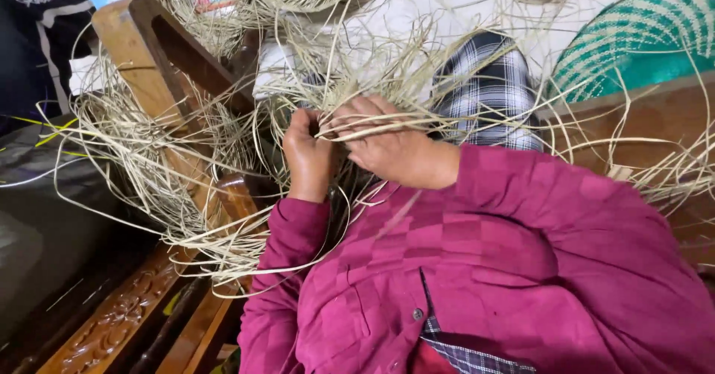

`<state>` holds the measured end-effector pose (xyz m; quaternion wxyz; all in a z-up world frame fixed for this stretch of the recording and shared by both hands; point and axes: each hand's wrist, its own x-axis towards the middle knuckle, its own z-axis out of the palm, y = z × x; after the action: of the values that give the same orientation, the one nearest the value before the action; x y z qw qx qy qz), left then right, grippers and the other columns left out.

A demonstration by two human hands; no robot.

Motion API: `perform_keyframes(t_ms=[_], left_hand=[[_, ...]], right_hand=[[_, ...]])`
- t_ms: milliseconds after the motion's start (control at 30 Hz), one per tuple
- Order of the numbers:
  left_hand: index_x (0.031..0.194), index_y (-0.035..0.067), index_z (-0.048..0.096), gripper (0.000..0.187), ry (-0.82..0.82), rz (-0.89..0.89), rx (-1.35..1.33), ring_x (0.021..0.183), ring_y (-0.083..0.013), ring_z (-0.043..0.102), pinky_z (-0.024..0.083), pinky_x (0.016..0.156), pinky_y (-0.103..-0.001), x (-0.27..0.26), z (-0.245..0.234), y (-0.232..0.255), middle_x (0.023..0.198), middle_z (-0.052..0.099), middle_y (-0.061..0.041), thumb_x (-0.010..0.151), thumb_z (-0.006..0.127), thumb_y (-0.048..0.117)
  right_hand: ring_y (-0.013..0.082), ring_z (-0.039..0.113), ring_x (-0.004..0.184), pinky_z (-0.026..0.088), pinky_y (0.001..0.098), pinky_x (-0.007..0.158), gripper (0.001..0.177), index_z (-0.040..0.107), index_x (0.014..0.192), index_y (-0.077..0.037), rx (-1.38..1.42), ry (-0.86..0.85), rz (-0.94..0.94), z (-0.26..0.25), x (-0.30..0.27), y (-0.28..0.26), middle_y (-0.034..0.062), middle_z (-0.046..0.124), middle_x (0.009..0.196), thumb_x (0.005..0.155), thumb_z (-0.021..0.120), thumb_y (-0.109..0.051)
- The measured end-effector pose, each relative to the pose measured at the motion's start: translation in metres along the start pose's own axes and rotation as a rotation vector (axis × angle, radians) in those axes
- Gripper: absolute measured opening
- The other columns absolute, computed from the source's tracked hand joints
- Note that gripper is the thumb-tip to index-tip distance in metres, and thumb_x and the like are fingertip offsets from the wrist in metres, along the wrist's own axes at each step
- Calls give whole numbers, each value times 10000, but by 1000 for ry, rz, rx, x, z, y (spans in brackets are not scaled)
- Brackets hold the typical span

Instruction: A person is weaving a basket or mat using dried straw fibers.

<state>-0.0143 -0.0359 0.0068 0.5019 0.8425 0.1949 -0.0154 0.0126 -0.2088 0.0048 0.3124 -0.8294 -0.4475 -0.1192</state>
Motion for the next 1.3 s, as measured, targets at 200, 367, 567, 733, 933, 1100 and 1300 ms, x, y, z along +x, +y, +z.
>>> perform_keyframes(t_ms=[200, 367, 567, 733, 933, 1100, 1300], left_hand=[[886, 55, 663, 68, -24, 43, -30, 660, -236, 657, 545, 646, -358, -3, 7, -9, 709, 678, -161, 949, 662, 29], [882, 70, 712, 63, -14, -7, -108, 668, -162, 640, 557, 650, -326, -3, 10, -25, 717, 706, -102, 942, 731, 69], [893, 48, 703, 94, 260, 180, -34, 658, -198, 625, 524, 676, -345, 44, -42, -19, 733, 665, -121, 925, 681, -38], [921, 95, 685, 154, 460, 215, -372, 691, -146, 630, 505, 619, -293, 53, -103, 37, 805, 678, -80, 970, 657, -49], [882, 161, 627, 113, 681, 176, -727, 758, -183, 575, 561, 814, -367, 38, -188, 29, 846, 584, -20, 942, 660, 251], [1518, 190, 588, 615, 733, 245, -1036, 915, -325, 731, 660, 910, -420, -5, -222, 21, 1135, 739, -214, 948, 813, 242], [1269, 39, 637, 372, 111, 32, -182, 1087, -253, 658, 546, 1010, -386, -58, -91, 55, 1217, 664, -179, 903, 649, -26]], right_hand=[[347, 582, 995, 434, 527, 818, 403, 673, 1178, -109, -263, -152, 124, -1, -7, -1, 131, 597, 1007, 865, 726, -358], [273, 706, 626, 521, 459, 579, 418, 579, 1382, -126, -220, -373, 244, 0, -26, 4, 88, 690, 711, 997, 461, -238], [250, 614, 515, 470, 436, 439, 505, 550, 1361, -6, -287, -183, 96, 20, -44, 5, 80, 620, 655, 884, 480, -157], [217, 559, 434, 446, 432, 382, 424, 517, 1321, 30, -153, -340, 137, 15, -40, 3, 28, 559, 588, 911, 488, -71], [185, 523, 405, 409, 404, 335, 468, 442, 1390, 113, 58, -488, 163, 12, -34, 4, -37, 483, 526, 960, 501, -61], [185, 535, 393, 400, 398, 313, 233, 556, 1143, 5, 74, -420, 160, 20, -37, 5, -17, 509, 536, 913, 539, -30], [236, 615, 467, 483, 426, 430, 171, 571, 1057, -102, -175, -178, 127, 20, -33, 0, 32, 584, 604, 914, 511, -175]])
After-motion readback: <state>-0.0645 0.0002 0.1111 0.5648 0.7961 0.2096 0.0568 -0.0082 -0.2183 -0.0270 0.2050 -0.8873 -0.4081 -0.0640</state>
